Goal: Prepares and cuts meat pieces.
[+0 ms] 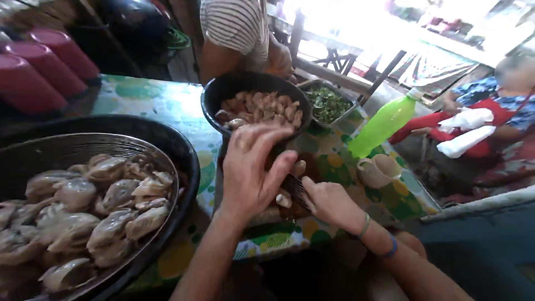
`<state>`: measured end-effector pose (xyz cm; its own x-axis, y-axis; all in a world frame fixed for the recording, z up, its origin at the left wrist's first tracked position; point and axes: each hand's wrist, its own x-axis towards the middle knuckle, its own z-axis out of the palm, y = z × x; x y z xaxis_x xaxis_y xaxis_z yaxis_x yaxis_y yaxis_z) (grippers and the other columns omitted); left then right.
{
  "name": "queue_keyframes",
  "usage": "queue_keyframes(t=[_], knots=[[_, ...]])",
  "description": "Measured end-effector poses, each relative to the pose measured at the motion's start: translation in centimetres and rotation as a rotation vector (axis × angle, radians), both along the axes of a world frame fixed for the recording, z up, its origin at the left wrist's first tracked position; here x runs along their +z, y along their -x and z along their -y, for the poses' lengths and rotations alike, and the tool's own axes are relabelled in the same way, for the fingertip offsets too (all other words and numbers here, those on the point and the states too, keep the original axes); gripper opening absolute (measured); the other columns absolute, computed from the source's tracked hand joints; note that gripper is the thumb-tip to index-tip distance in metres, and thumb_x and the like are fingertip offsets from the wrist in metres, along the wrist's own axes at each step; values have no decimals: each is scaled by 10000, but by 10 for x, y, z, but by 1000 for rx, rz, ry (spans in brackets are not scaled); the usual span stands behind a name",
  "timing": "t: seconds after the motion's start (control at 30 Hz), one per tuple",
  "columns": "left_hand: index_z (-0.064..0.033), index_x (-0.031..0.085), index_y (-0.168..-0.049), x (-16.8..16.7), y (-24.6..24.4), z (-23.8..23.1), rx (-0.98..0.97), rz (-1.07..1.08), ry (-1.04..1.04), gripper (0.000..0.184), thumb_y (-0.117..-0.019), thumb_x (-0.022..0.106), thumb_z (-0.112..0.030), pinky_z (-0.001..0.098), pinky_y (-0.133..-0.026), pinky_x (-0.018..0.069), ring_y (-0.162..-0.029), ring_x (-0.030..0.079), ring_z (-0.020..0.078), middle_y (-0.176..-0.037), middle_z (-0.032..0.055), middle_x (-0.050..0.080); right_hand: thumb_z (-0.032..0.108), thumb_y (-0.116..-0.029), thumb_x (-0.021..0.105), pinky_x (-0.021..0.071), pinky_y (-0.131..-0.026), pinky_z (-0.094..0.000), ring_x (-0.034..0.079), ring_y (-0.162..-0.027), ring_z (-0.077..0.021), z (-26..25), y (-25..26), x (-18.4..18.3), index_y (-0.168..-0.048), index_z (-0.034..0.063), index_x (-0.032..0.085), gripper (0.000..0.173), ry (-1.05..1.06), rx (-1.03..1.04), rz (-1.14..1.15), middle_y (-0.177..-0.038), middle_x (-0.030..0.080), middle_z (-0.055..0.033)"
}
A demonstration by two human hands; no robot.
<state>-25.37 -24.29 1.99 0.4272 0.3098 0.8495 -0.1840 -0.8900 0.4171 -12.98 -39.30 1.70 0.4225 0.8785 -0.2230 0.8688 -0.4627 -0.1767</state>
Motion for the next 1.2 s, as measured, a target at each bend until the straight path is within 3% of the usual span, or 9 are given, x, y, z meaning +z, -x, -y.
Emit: queue_keyframes(t=[0.1, 0.17, 0.27, 0.37, 0.43, 0.53, 0.63, 0.8, 1.2], knots=[[-61, 460, -1541, 44, -36, -5, -119, -47, -128, 612, -1106, 245, -433, 546, -1270, 152, -1579, 164, 365, -1652, 169, 340, 191, -1079, 471, 541, -805, -575, 704, -953, -448, -2, 3, 4, -1304, -35, 533, 325, 44, 12, 8, -946, 695, -254], [-95, 208, -1658, 1, -77, -6, -227, -300, -98, 624, -1096, 262, -362, 586, -1284, 47, -1608, -42, 325, -1747, 104, 53, 197, -1098, 438, 522, -894, -575, 676, -1055, -443, -6, 8, 13, -1404, -13, 458, 372, 177, -27, -44, -1060, 682, -261], [-147, 154, -1671, -54, -106, -10, -386, -710, 42, 600, -1127, 310, -349, 558, -1276, 103, -1613, 5, 258, -1750, 30, 60, 173, -1086, 457, 519, -901, -579, 675, -1064, -456, -2, 8, 8, -1440, -39, 458, 413, 145, -14, -16, -1075, 687, -278], [-101, 203, -1658, -47, -88, -8, -345, -674, 116, 601, -1124, 358, -331, 506, -1279, 182, -1591, 187, 260, -1715, 77, 237, 186, -1084, 454, 496, -937, -603, 650, -1121, -463, -5, 0, 11, -1445, -34, 462, 423, 137, -28, -57, -1142, 672, -288], [-80, 394, -1588, -49, -58, -1, -208, -544, 128, 535, -1102, 468, -289, 504, -1211, 347, -1476, 433, 299, -1585, 141, 466, 247, -1095, 453, 495, -949, -600, 655, -1106, -442, -3, -19, 7, -1437, -8, 504, 430, 90, -83, -182, -1177, 667, -285], [-73, 739, -1219, -90, -7, 11, -104, -516, 74, 280, -993, 680, -227, 483, -986, 546, -1185, 650, 313, -1218, 144, 702, 307, -1097, 483, 540, -634, -413, 613, -657, -242, 8, -48, -28, -1350, 51, 549, 366, 19, -190, -456, -893, 628, -167], [-74, 778, -1107, -130, 15, 21, -124, -547, 40, 181, -961, 713, -160, 445, -957, 573, -1121, 693, 292, -1166, 120, 735, 304, -1087, 512, 523, -535, -349, 566, -534, -179, 12, -50, -41, -1297, 52, 546, 330, -28, -241, -514, -778, 590, -118], [-52, 770, -1107, -146, 13, 21, -104, -468, 49, 174, -984, 674, -130, 393, -977, 564, -1107, 701, 265, -1139, 121, 738, 252, -1062, 557, 511, -624, -583, 677, -714, -417, 25, -22, -20, -1117, 1, 597, 260, -125, -14, 49, -733, 637, -194], [-29, 770, -1025, -151, 10, 24, -68, -422, 44, 166, -982, 675, -159, 377, -950, 571, -1061, 713, 274, -1062, 142, 743, 167, -995, 588, 463, -461, -474, 623, -524, -345, 35, 1, -16, -954, 11, 600, 162, -224, 196, 233, -551, 527, -105]])
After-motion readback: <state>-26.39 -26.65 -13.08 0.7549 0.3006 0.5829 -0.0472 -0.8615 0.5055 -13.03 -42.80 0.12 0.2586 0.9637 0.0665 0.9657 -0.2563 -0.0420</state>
